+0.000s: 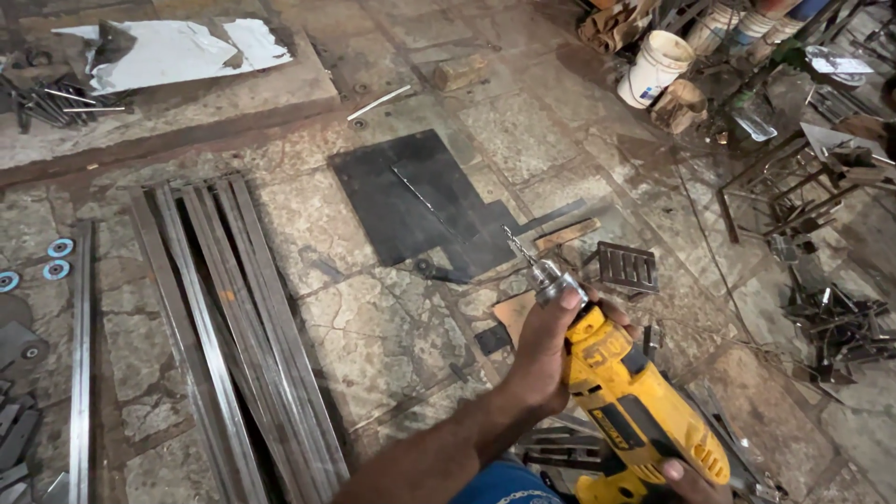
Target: The person uses a yellow power drill to make holes in a metal frame structure. The camera angle is unstable, frequently pointing at the floor or ceiling, but the person is seen holding the drill and operating it against the metal bars.
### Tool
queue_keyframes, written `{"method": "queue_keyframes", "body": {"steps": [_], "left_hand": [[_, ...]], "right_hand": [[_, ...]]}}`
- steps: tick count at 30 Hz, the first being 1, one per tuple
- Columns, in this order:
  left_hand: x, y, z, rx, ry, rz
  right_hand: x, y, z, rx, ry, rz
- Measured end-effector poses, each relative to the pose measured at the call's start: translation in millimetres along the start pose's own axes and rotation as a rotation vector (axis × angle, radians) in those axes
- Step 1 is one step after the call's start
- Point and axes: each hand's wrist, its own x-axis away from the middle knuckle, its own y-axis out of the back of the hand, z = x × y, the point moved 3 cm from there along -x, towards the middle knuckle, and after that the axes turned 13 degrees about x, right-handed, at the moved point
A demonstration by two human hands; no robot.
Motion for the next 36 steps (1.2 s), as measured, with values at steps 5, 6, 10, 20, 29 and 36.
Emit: {"method": "queue_keyframes", "body": {"steps": [5,6,10,20,29,36], "left_hand": [[3,-2,2,-0.024,-0.021,0.025],[3,-2,3,-0.021,-0.021,0.022],[2,0,3,-0.026,-0.014,-0.005],[50,63,-9,-1.175,0.11,-0.18],[57,98,41,-1.541,-0.415,0.095],[25,176,94,-1.506,-0.222,0.129]], "right_hand": [[6,0,5,-0.003,0.013,0.022],[7,0,6,-0.002,0.009,0.022],[-4,-2,15,-0.002,0.005,0.028],[12,-18,93,0.295,-0.137,-0.051],[-23,35,16,0.512,-0.587,0.088],[-45,14,15,0.672,-0.815,0.048]]}}
